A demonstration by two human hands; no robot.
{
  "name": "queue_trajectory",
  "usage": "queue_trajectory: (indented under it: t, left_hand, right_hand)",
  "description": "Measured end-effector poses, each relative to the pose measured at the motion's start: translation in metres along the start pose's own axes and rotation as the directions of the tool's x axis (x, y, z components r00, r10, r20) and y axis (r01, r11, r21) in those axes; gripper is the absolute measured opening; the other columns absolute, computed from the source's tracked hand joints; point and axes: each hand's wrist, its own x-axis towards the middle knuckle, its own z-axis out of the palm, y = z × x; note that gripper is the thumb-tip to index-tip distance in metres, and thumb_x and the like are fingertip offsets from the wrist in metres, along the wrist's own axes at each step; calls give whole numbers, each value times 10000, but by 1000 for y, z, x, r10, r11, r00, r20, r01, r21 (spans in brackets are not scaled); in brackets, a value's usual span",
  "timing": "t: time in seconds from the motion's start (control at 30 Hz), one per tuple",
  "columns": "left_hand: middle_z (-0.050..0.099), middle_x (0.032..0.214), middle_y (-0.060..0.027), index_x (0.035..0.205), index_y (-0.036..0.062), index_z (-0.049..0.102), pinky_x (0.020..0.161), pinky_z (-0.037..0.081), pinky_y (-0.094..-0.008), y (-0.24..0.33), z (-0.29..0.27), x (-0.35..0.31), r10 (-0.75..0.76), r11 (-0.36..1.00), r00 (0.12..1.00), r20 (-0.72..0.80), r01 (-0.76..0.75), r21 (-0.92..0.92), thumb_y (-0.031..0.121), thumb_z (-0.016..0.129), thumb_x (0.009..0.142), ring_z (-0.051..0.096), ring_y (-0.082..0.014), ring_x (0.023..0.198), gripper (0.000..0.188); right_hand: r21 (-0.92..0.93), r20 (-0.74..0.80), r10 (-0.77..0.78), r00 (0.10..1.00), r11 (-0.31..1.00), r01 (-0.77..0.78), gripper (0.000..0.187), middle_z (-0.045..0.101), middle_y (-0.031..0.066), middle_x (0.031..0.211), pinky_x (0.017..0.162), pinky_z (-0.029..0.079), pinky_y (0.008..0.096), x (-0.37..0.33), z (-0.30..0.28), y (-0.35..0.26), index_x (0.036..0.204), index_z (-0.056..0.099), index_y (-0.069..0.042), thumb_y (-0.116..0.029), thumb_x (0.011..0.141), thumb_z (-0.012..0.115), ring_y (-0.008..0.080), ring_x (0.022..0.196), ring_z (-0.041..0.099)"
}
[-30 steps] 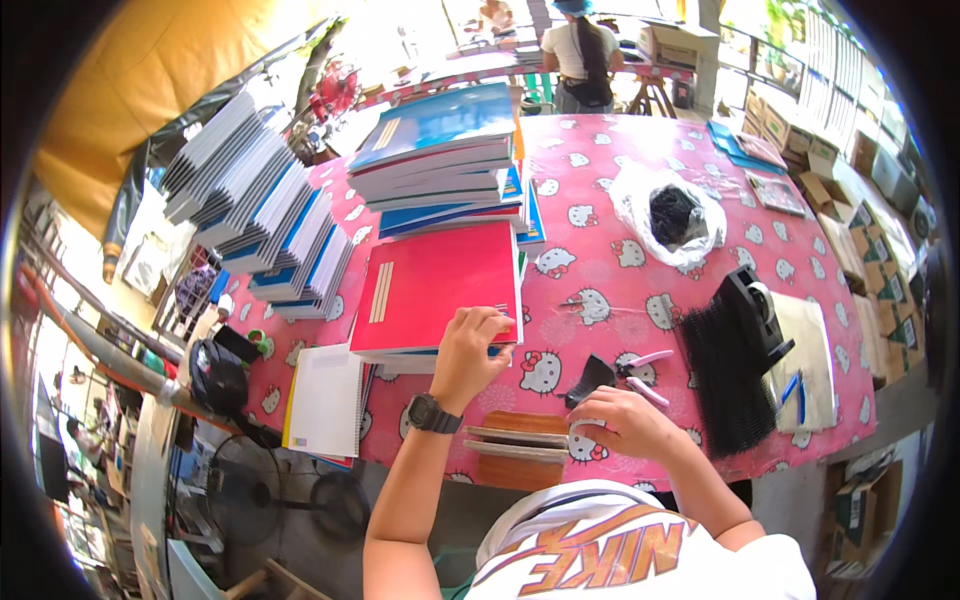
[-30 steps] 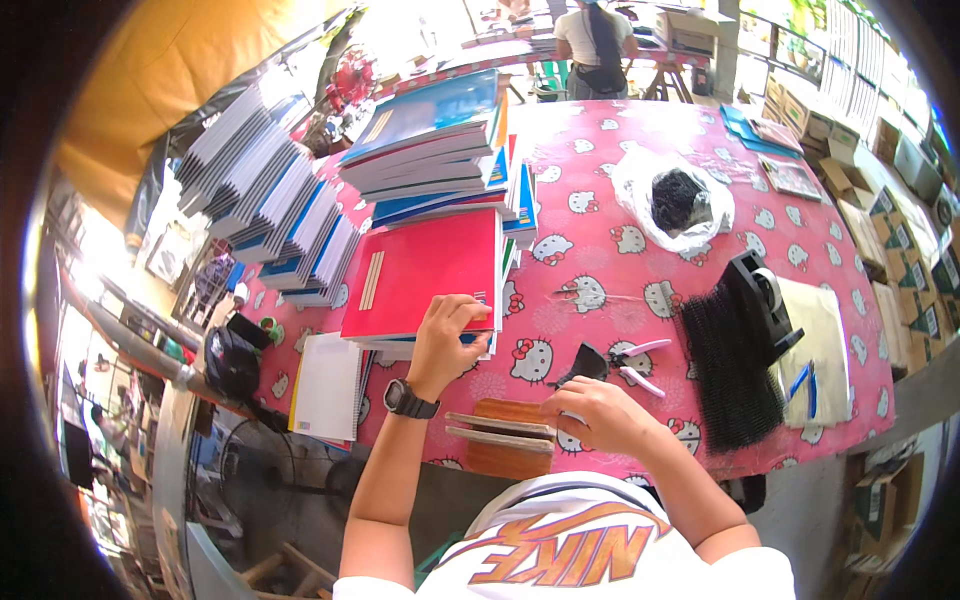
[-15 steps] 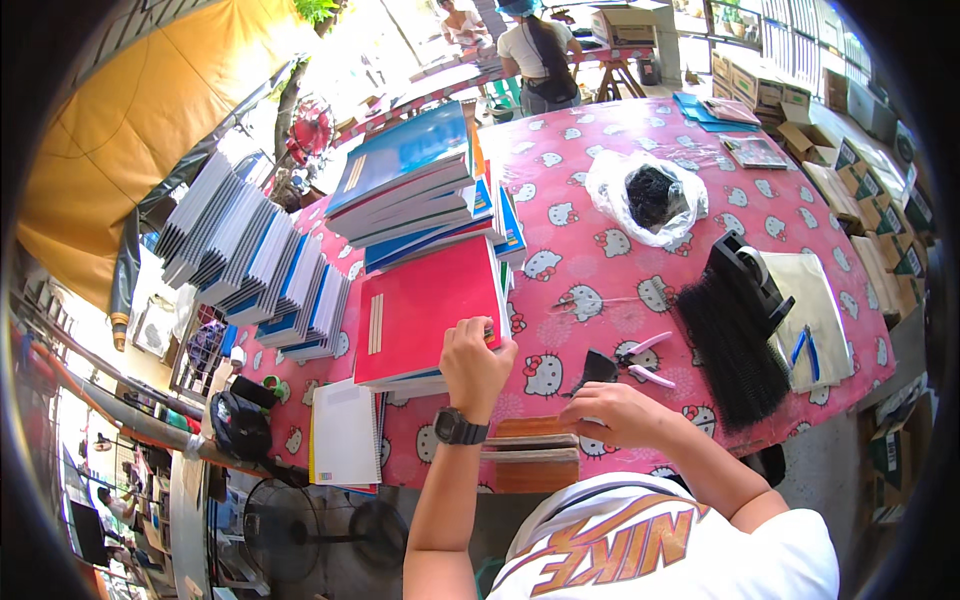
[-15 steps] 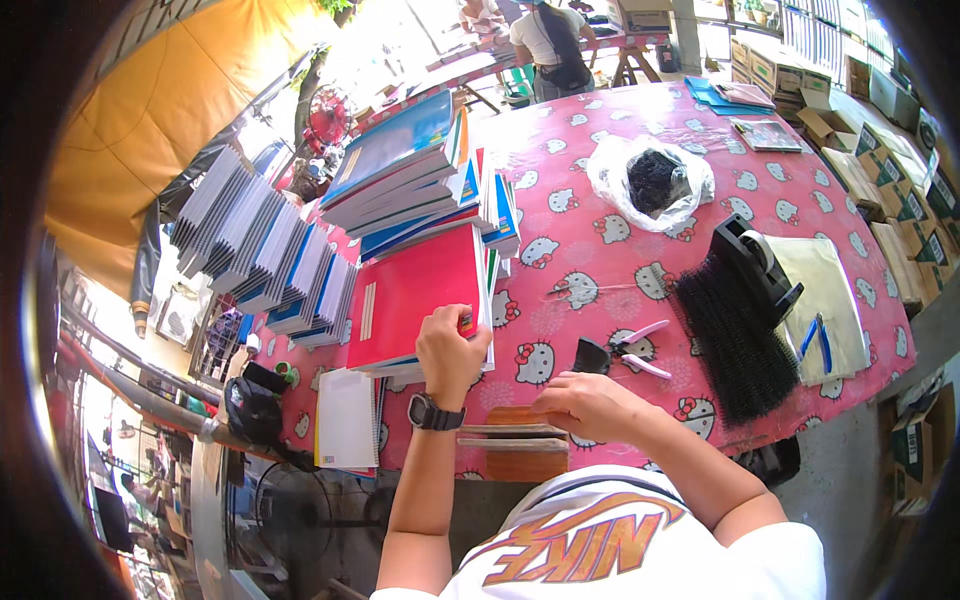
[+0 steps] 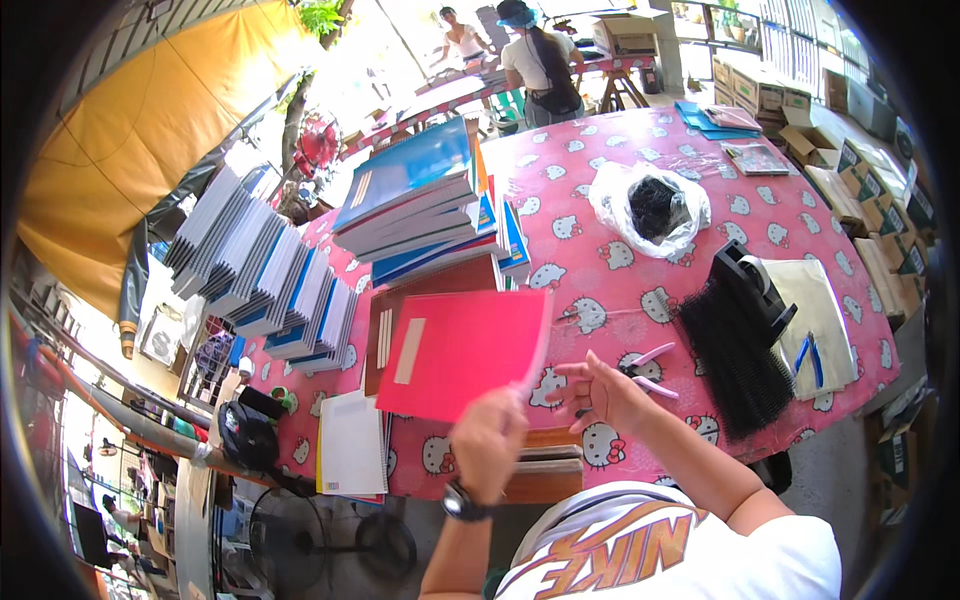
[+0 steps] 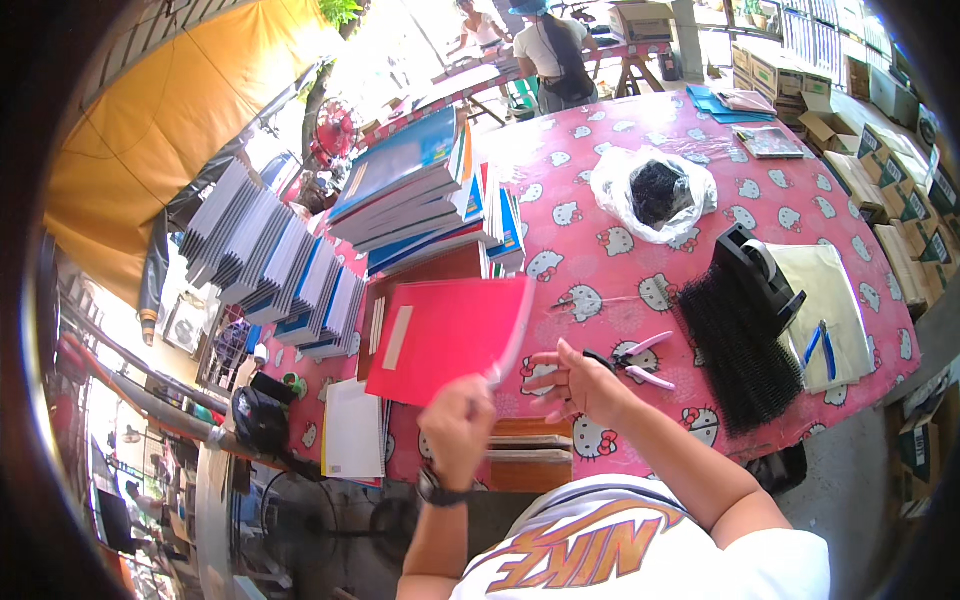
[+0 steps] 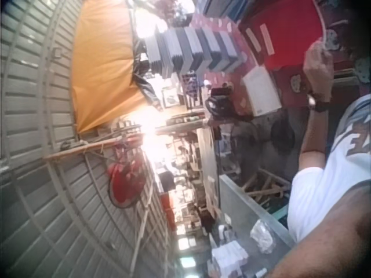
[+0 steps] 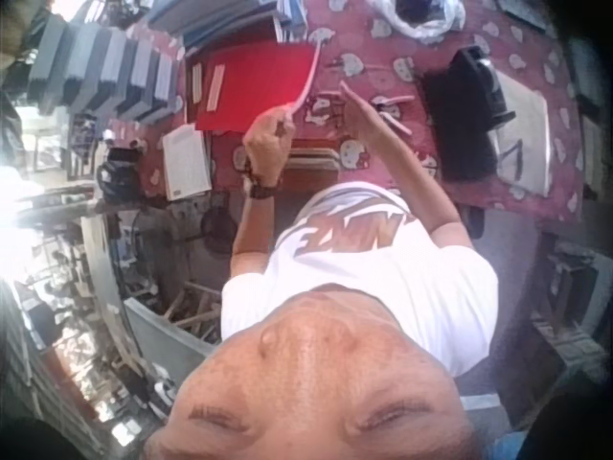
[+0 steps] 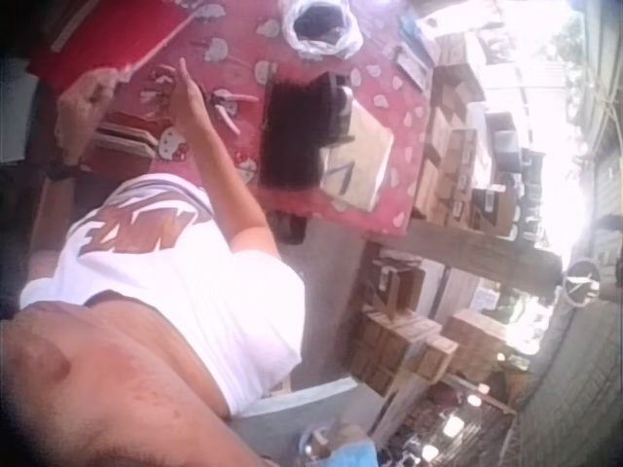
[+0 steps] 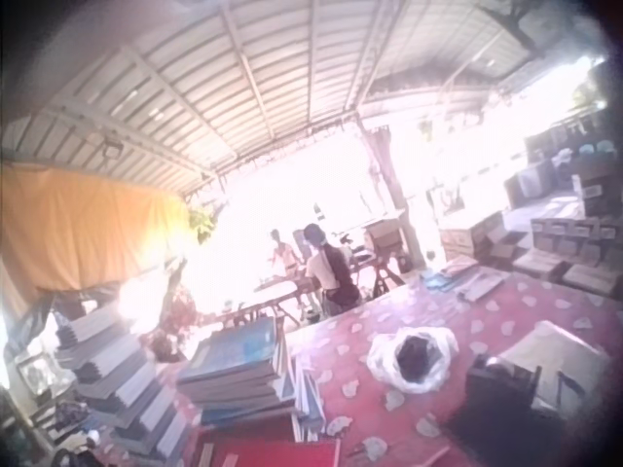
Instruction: The person assembles notebooks by manually threading spiral coils into stacks of paper and then trimming the ends of the coils using a hand tool.
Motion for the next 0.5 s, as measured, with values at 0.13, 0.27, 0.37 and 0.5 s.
queue_trajectory:
  t: [0.13, 0.27, 0.37, 0.5]
  left_hand:
    - [627, 1030, -163, 1006, 45, 643, 867, 473, -398, 30, 0, -37, 137, 945, 900, 415, 7, -327, 192, 678, 771, 593, -321, 996, 280]
    - [423, 1330, -160, 1322, 27, 384, 1018, 305, -425, -36, -14, -33, -290, 951, 914, -284, 242, -195, 263, 722, 771, 393, -274, 1235, 688]
    - [536, 1154, -108, 1169, 23, 530, 875, 408, -334, -82, -45, -50, -566, 711, 813, -135, 399, -579, 177, 733, 778, 514, -183, 1020, 466]
    - [628, 904, -16, 1010, 16, 589, 746, 445, -243, -66, -40, -45, -503, 574, 863, -42, 297, -763, 133, 715, 798, 562, -96, 816, 273]
  right_hand:
    - [-455, -5, -437, 900, 802, 387, 290, 617, 97, 987, 747, 497, 284, 17, -13, 18, 1127, 540, -30, -96, 859, 627, 116, 873, 583]
    - [-840, 224, -563, 795, 303, 451, 284, 648, 73, 956, 790, 471, 278, -21, 6, -3, 1095, 585, -6, 42, 815, 603, 123, 887, 592]
    - [-816, 374, -553, 744, 184, 547, 270, 668, 82, 933, 765, 478, 287, -35, 14, -3, 1045, 626, -9, 52, 783, 614, 151, 824, 615]
    - [-869, 324, -514, 794, 171, 465, 242, 655, 67, 907, 744, 480, 288, -52, 13, -1, 997, 637, -21, 32, 762, 666, 156, 815, 606]
